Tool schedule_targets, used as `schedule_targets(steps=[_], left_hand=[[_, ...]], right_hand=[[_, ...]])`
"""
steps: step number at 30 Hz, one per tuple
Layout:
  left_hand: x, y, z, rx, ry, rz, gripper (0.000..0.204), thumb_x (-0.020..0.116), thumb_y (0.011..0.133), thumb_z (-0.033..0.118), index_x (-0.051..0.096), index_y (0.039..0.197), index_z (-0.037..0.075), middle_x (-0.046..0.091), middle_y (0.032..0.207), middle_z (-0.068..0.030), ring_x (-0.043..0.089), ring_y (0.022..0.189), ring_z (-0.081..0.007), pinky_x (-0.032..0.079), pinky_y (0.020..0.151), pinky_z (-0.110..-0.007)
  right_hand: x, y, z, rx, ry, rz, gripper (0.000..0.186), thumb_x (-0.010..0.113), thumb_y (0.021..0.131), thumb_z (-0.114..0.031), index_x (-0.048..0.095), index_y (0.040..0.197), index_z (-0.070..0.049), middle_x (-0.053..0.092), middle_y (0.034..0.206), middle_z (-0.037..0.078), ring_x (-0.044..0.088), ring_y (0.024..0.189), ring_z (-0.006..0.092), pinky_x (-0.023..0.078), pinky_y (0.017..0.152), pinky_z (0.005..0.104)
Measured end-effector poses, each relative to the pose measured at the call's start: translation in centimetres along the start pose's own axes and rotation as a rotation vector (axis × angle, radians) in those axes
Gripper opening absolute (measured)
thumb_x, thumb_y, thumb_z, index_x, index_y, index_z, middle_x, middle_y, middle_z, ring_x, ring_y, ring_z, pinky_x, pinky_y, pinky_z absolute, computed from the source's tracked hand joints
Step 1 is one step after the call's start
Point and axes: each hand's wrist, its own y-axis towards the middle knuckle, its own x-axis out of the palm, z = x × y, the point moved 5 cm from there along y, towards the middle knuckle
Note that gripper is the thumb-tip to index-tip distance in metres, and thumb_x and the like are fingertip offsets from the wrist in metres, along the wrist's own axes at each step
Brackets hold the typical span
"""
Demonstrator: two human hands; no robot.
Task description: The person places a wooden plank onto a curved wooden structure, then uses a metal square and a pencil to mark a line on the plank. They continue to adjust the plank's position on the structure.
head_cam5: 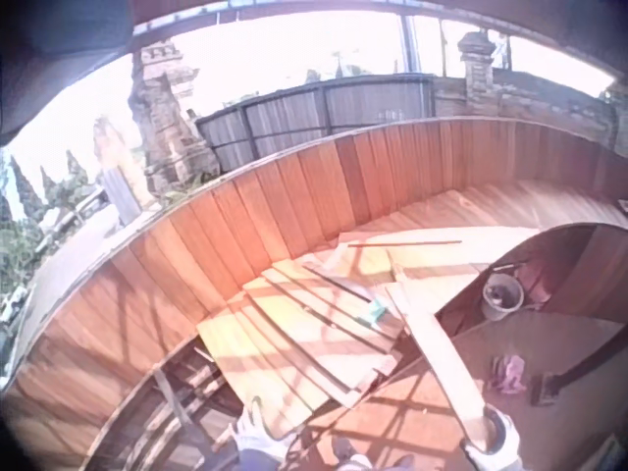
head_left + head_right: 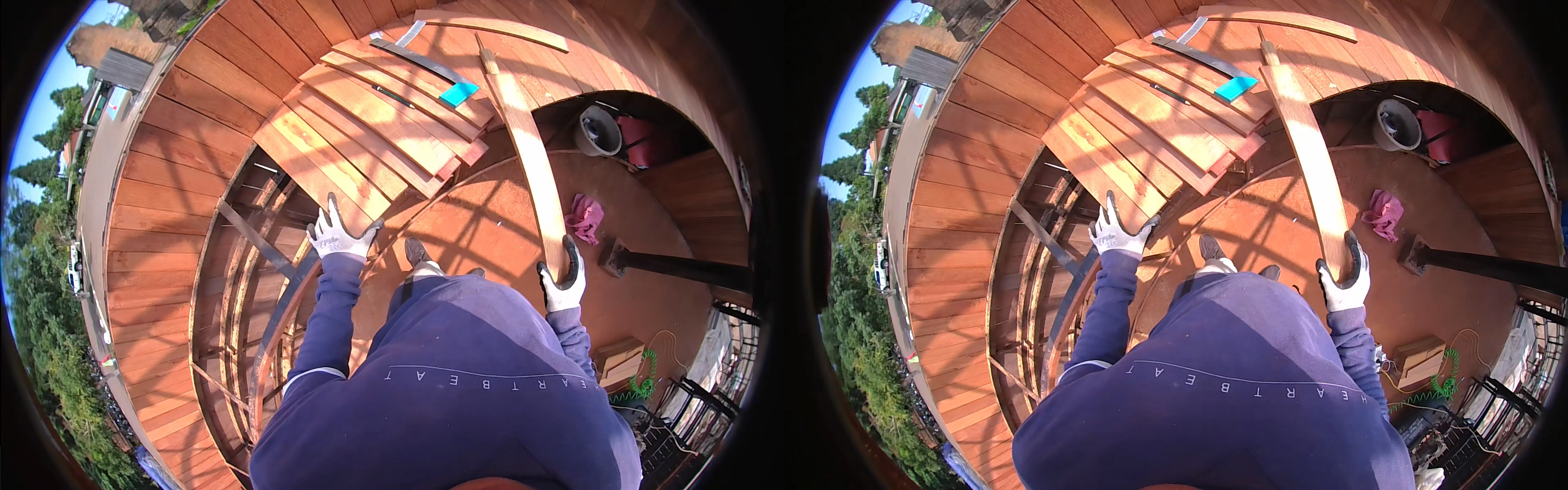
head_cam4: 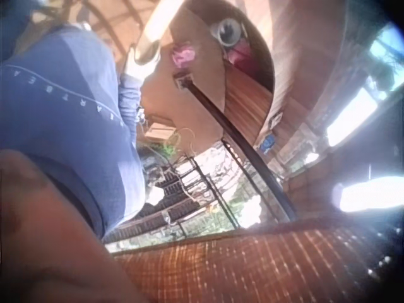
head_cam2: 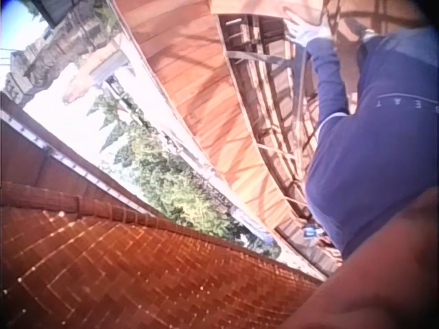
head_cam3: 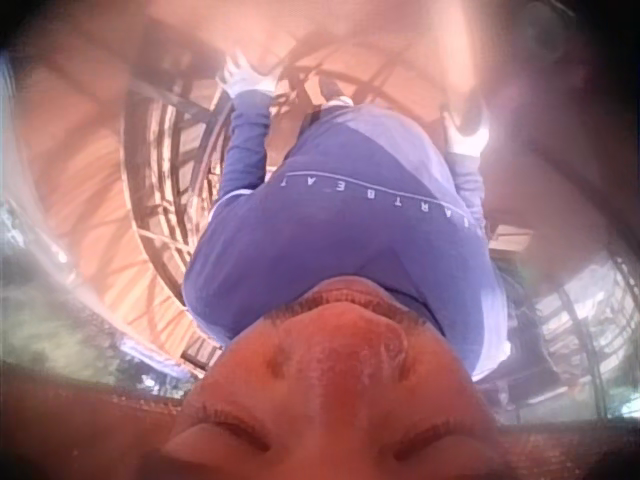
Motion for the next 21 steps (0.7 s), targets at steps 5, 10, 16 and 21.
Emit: schedule_targets(steps=[5, 10, 16, 21], left_hand=[[0.3, 0.1, 0.4, -0.036, 0.015, 0.009, 0.120, 0.068, 0.066, 0.079, 0.023, 0.156, 0.015, 0.043, 0.147, -0.0239, 0.039, 0.139, -0.0339, 0.018, 0.118, -0.053], [0.2, -0.1, 0.9, -0.083, 0.028, -0.021, 0.120, 0.069, 0.065, 0.080, 0.022, 0.157, 0.017, 0.043, 0.149, -0.0215, 0.039, 0.139, -0.0337, 0.018, 0.119, -0.054], [1.0, 0.0, 0.1, -0.045, 0.016, 0.016, 0.120, 0.069, 0.065, 0.080, 0.021, 0.158, 0.020, 0.044, 0.148, -0.0204, 0.041, 0.138, -0.0347, 0.020, 0.117, -0.057], [1.3, 0.1, -0.1, -0.052, 0.018, 0.008, 0.120, 0.067, 0.066, 0.082, 0.020, 0.158, 0.019, 0.044, 0.148, -0.0211, 0.041, 0.138, -0.0357, 0.020, 0.117, -0.057]], right_hand=[[-1.5, -3.5, 5.7, 0.174, 0.093, 0.082, 0.072, 0.084, 0.076, -0.011, 0.051, 0.138, 0.001, 0.055, 0.139, 0.014, 0.051, 0.130, 0.0247, 0.039, 0.111, 0.0377], [-2.3, -4.5, 7.6, 0.154, 0.083, 0.115, 0.070, 0.084, 0.075, -0.012, 0.053, 0.137, -0.001, 0.057, 0.137, 0.013, 0.053, 0.128, 0.0245, 0.040, 0.110, 0.0376], [-3.2, -5.7, 8.0, 0.126, 0.008, 0.073, 0.072, 0.085, 0.073, -0.016, 0.053, 0.137, -0.002, 0.057, 0.134, 0.014, 0.054, 0.126, 0.0272, 0.042, 0.108, 0.0387], [-3.9, -6.6, 8.4, 0.108, -0.047, 0.053, 0.075, 0.086, 0.073, -0.020, 0.052, 0.138, -0.003, 0.057, 0.134, 0.014, 0.055, 0.126, 0.0282, 0.043, 0.108, 0.0385]])
